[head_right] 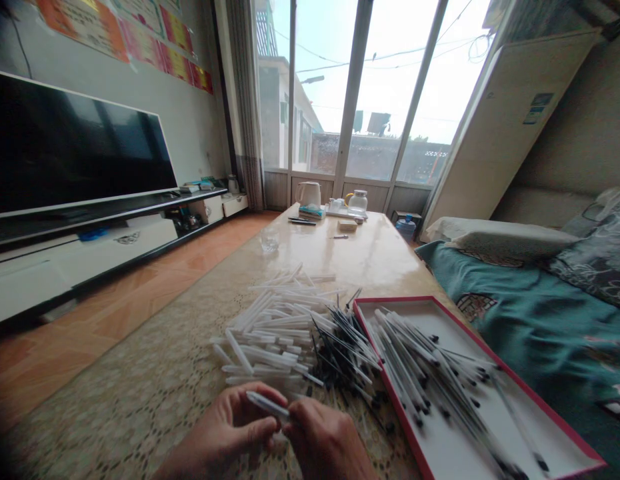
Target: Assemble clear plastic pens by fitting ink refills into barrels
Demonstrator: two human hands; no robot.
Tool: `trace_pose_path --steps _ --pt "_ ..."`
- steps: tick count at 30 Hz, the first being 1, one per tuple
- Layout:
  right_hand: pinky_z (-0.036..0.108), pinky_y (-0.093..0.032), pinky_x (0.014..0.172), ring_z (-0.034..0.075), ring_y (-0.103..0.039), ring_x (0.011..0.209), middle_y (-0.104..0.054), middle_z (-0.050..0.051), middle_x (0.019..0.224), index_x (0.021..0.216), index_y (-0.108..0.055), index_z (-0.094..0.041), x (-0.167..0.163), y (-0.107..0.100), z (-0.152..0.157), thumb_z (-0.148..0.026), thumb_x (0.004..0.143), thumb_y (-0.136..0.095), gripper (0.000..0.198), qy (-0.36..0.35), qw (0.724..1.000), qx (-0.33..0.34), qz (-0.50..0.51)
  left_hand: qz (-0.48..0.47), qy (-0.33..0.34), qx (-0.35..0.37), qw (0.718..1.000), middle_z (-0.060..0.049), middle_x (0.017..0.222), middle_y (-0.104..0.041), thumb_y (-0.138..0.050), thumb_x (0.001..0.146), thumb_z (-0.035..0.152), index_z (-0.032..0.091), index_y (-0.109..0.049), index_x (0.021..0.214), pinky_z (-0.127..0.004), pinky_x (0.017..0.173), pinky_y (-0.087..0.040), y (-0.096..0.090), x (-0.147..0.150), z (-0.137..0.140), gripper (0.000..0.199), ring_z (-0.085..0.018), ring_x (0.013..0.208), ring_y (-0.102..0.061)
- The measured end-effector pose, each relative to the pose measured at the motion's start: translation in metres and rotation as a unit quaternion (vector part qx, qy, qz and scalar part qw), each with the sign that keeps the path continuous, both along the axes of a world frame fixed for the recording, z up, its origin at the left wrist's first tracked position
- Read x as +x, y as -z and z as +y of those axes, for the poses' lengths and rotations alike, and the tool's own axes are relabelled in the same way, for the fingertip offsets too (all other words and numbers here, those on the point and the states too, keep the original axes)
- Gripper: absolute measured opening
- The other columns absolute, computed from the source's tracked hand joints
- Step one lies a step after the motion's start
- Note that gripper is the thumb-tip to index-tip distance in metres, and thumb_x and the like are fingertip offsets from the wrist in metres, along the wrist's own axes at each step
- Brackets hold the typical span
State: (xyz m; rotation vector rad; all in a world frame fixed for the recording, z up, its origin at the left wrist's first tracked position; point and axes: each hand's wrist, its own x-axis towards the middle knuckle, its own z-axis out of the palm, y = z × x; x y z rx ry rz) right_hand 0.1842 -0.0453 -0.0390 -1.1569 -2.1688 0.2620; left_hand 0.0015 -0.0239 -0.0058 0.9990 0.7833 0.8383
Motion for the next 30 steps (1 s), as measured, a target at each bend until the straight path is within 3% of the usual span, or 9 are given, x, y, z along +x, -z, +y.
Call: trace_pose_path --steps 4,8,11,23,30 --pt "0.022 -0.043 0.056 0.016 -0.062 0.059 -0.065 0.002 0.068 0.087 -0.058 -0.022 0.0 -0.001 -0.003 -0.055 0.098 -0.023 0.049 0.025 0.996 -0.05 0.073 -0.021 -0.027 -0.024 0.999 -0.001 0.052 -0.066 -0.085 0.062 0.036 0.013 -0.073 0.074 -0.018 0.045 -0.041 0.004 0.003 0.001 0.029 -0.009 0.045 -0.054" --pt "0.021 -0.036 0.049 0.013 -0.052 0.048 -0.052 -0.002 0.054 0.067 -0.049 -0.022 0.011 -0.013 -0.005 -0.052 0.099 -0.021 0.052 0.077 0.968 -0.175 0.159 -0.04 -0.103 -0.043 0.993 0.002 0.05 -0.064 -0.087 0.06 0.034 0.014 -0.073 0.074 -0.017 0.045 -0.042 0.003 -0.002 0.006 0.028 -0.008 0.045 -0.054" --pt "0.021 -0.032 0.045 0.011 -0.047 0.044 -0.047 -0.005 0.05 0.065 -0.045 -0.021 0.015 -0.016 -0.005 -0.056 0.097 -0.026 0.051 0.081 0.945 -0.228 0.221 -0.041 -0.128 -0.034 0.99 0.001 0.054 -0.067 -0.087 0.063 0.032 0.014 -0.073 0.075 -0.017 0.046 -0.044 0.002 -0.005 0.009 0.026 -0.009 0.048 -0.057" --pt "0.02 -0.037 0.047 0.011 -0.05 0.047 -0.055 -0.003 0.056 0.071 -0.053 -0.019 0.013 -0.017 -0.006 -0.049 0.096 -0.041 0.041 0.072 0.936 -0.217 0.269 -0.087 -0.139 -0.104 0.981 0.001 0.057 -0.069 -0.09 0.057 0.03 0.012 -0.072 0.074 -0.015 0.047 -0.047 0.0 -0.004 0.004 0.031 -0.007 0.048 -0.06" --pt "0.02 -0.046 0.052 0.013 -0.06 0.053 -0.065 -0.001 0.065 0.084 -0.063 -0.02 0.016 -0.017 -0.007 -0.04 0.093 -0.051 0.025 0.057 0.953 -0.168 0.247 -0.083 -0.18 -0.128 0.972 0.0 0.055 -0.069 -0.094 0.048 0.031 0.012 -0.072 0.072 -0.016 0.046 -0.047 -0.002 -0.004 0.002 0.037 -0.007 0.047 -0.059"
